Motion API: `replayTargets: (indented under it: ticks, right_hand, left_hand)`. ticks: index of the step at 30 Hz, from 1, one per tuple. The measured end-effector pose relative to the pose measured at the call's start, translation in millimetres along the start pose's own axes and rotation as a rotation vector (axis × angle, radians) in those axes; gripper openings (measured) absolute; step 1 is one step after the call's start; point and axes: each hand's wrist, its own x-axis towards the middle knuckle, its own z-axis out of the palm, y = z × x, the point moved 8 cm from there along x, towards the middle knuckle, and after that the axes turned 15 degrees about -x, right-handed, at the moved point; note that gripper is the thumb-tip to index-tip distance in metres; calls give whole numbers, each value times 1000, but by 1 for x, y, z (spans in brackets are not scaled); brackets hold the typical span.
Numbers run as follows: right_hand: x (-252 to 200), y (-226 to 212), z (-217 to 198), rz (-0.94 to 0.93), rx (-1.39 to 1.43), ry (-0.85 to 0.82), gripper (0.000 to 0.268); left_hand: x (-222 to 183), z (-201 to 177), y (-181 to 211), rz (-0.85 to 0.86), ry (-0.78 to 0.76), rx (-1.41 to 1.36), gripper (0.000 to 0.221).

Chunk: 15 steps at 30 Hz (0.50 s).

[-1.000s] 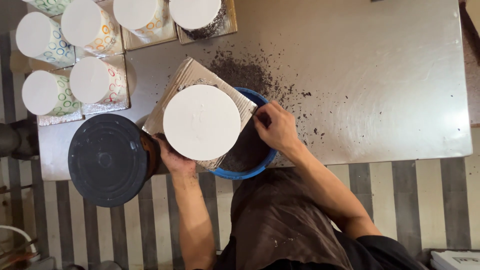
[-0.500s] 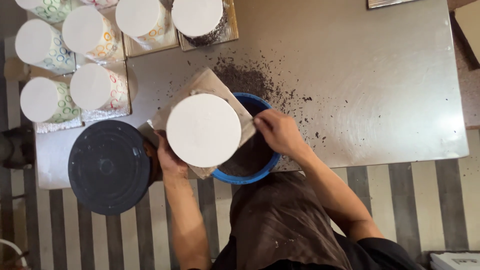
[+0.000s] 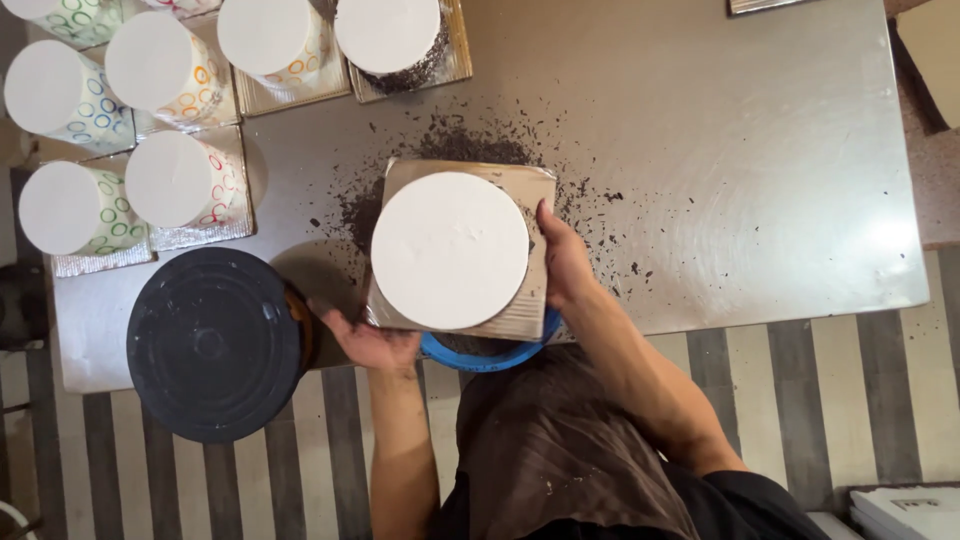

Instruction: The person holds a white frosted cake on a foil-covered board over a blue basin of dark chocolate crumbs, grabs handfuls of crumbs and presses them onto the cake's sides while rotating the board, then sets the finished cake on the table with other completed cakes and starts the next one.

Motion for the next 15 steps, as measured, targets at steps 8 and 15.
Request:
replayTargets:
  ticks: [8, 15]
  right_hand:
    - [-20, 4, -4, -196, -181, -26, 43]
    - [-78, -55, 24, -907, -1469, 253, 33]
  left_hand:
    - [14, 10, 29, 273, -32, 430, 70]
    - [29, 28, 68, 97, -91, 499, 68]
